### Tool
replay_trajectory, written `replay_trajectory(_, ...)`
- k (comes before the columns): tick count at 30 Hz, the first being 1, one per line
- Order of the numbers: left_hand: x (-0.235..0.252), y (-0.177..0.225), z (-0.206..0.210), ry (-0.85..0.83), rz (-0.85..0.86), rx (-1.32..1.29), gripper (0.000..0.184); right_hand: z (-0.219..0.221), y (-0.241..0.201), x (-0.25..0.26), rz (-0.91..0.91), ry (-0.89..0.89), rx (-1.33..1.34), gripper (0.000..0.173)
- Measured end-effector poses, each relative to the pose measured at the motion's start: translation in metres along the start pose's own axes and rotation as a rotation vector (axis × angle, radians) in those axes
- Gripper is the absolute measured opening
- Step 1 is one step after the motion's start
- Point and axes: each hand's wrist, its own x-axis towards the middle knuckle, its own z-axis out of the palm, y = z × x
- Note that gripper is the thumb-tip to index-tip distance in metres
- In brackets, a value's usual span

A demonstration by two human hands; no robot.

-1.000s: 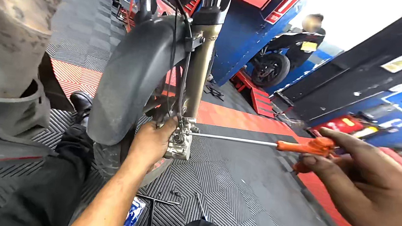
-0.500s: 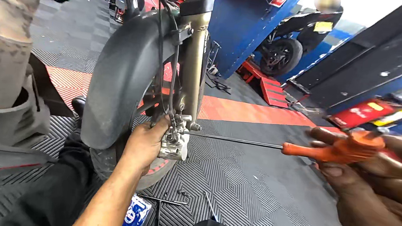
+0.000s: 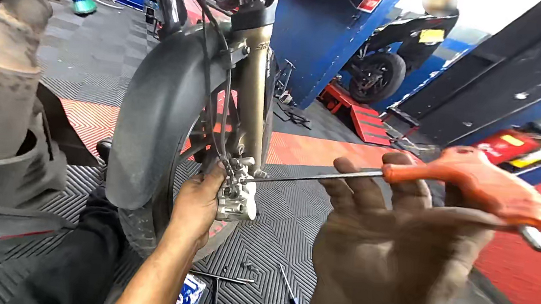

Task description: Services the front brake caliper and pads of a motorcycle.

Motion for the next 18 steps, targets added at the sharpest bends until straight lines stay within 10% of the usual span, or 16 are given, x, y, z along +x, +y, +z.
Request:
replay_trajectory(12, 0.002, -0.001, -0.003, -0.015, -0.008, 0.002, 0.05, -0.041, -0.014, 0.057, 0.572, -0.44, 0.442, 0.077)
replay_trajectory(15, 0.004, -0.001, -0.005, -0.016, 0.008, 0.019, 0.049, -0.066, -0.031, 0.084, 0.618, -0.675, 0.119, 0.063)
replay_trajectory(18, 0.006, -0.001, -0.006, -0.006, 0.014, 0.019, 0.047, -0.084, -0.056, 0.116, 0.209, -0.925, -0.673, 0.037)
